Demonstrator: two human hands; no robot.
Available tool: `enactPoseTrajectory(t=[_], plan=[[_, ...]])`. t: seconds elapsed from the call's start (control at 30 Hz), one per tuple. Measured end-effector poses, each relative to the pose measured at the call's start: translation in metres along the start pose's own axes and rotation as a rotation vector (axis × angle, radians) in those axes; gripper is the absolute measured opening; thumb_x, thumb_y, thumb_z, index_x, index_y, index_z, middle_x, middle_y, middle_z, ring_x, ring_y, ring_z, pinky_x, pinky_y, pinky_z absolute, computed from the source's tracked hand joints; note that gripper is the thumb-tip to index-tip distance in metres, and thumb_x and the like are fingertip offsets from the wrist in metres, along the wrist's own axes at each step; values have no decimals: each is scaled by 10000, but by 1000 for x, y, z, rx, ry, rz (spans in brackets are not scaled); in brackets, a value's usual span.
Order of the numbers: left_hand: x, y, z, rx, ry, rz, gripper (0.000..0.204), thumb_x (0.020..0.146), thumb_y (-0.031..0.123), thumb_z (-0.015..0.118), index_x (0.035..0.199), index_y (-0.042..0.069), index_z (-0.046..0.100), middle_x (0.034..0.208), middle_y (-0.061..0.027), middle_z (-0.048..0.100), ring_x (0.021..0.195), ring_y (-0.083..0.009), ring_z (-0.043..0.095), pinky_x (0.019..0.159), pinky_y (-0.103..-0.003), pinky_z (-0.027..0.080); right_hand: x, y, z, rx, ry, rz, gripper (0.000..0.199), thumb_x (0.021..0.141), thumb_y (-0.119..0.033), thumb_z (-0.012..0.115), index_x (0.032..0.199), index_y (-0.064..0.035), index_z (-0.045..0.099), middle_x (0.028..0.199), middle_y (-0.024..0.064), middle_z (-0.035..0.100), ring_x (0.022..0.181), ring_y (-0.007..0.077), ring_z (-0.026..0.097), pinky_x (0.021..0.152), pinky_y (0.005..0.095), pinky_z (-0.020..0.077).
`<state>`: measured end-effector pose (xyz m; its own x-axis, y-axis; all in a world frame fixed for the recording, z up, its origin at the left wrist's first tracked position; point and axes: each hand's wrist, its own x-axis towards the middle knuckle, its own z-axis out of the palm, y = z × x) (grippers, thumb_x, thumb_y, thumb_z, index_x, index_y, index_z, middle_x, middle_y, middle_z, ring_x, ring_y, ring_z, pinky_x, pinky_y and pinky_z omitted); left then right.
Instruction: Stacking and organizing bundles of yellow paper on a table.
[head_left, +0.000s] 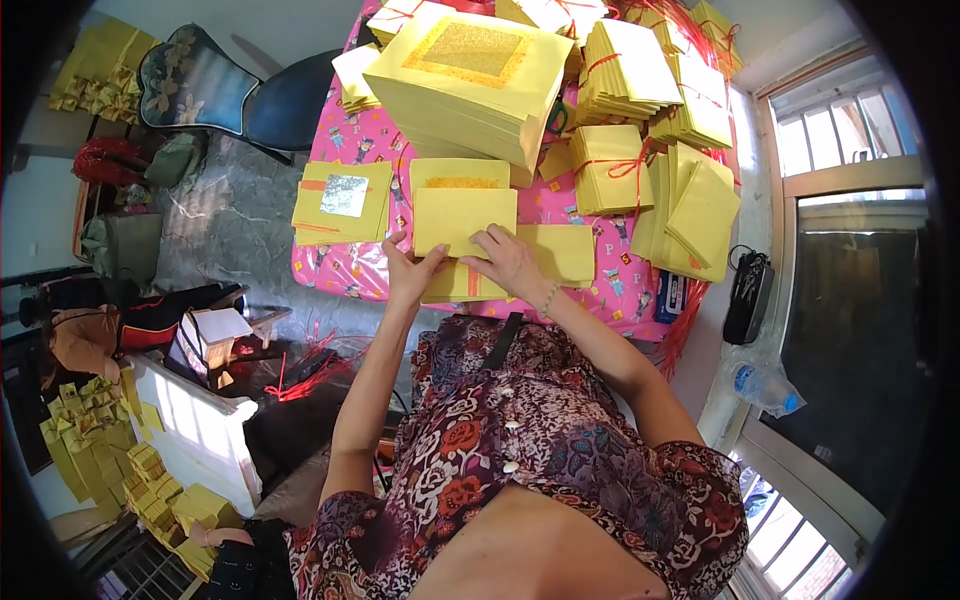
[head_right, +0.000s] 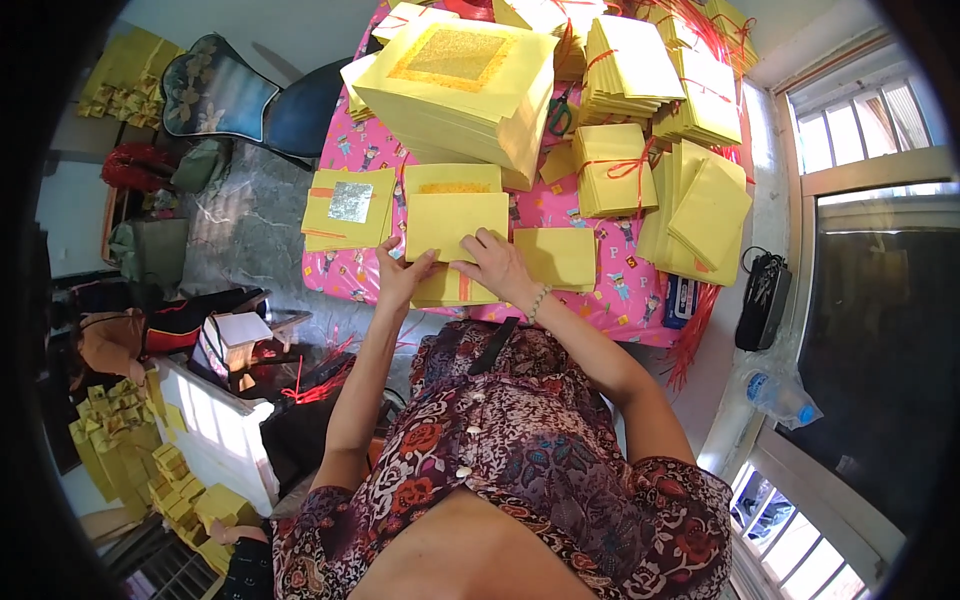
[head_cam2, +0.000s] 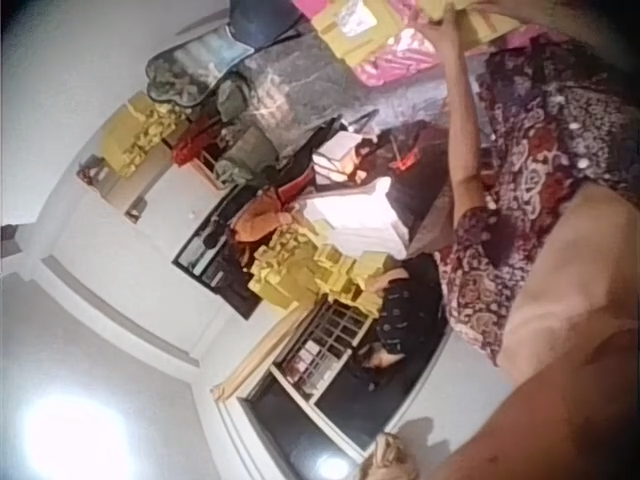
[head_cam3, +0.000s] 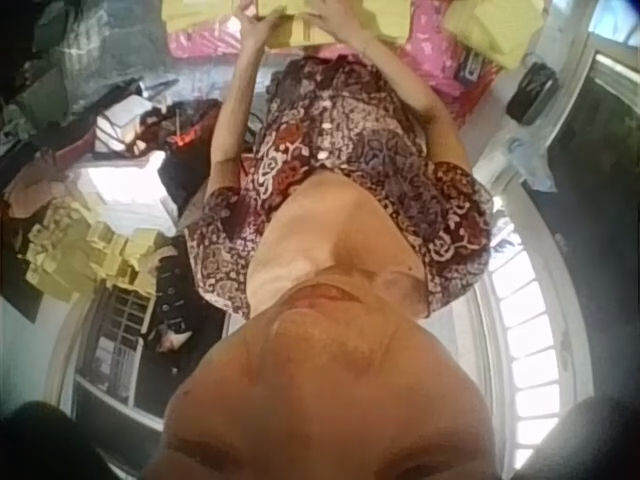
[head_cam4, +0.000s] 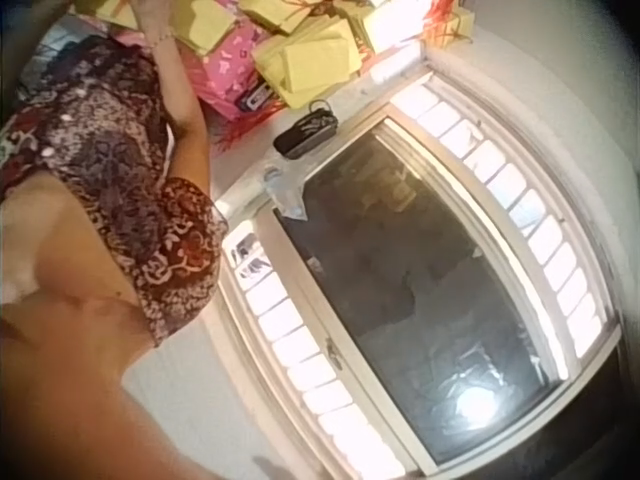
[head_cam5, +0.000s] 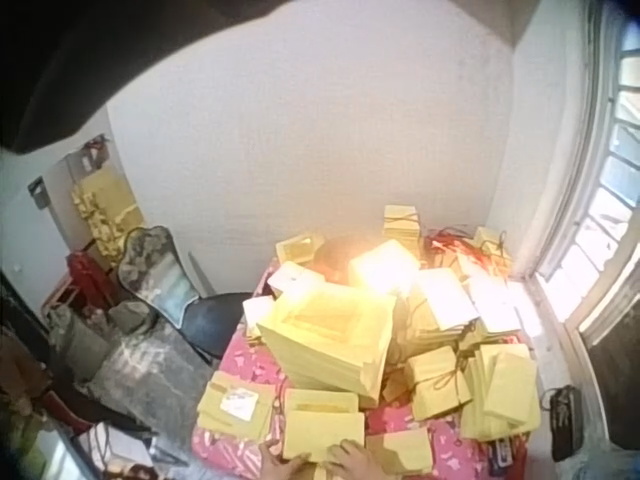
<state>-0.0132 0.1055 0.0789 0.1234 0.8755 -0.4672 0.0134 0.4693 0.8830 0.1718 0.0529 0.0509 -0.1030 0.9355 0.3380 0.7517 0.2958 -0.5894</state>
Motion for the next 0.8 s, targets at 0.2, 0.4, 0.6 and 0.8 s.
enactPoseTrajectory(t=[0.2, 0.4, 0.6, 0.8], plan=[[-1, -13, 0, -77, 30, 55, 689, 834, -49, 706, 1316, 45, 224, 1106, -221, 601, 948, -259, 670, 736, -349, 623, 2, -7, -5, 20, -31, 28, 375, 822, -352, 732, 1000, -71, 559, 902, 110, 517, 824, 312, 606, 653, 411, 518], [1, -13, -4, -89, 31, 5, 599, 846, -79, 674, 1286, 32, 283, 1111, -206, 605, 948, -249, 668, 744, -340, 629, -1, -16, -15, 118, -12, 106, 322, 854, -286, 725, 1029, -69, 565, 915, 114, 543, 826, 290, 612, 648, 398, 519], [-15, -6, -5, -197, -8, -18, 509, 860, -74, 664, 1246, 13, 342, 1097, -181, 623, 946, -221, 671, 742, -306, 623, -12, -31, -43, 272, 279, 653, 335, 844, -244, 773, 1001, -31, 569, 885, 57, 543, 771, 166, 616, 591, 297, 484], [-43, 0, 19, -326, -23, 20, 464, 881, -44, 666, 1230, 9, 365, 1094, -152, 643, 905, -192, 679, 752, -290, 606, -26, -51, -55, 1063, -67, 1017, 351, 869, -282, 762, 1066, -20, 638, 899, 18, 635, 769, 90, 613, 594, 230, 479]])
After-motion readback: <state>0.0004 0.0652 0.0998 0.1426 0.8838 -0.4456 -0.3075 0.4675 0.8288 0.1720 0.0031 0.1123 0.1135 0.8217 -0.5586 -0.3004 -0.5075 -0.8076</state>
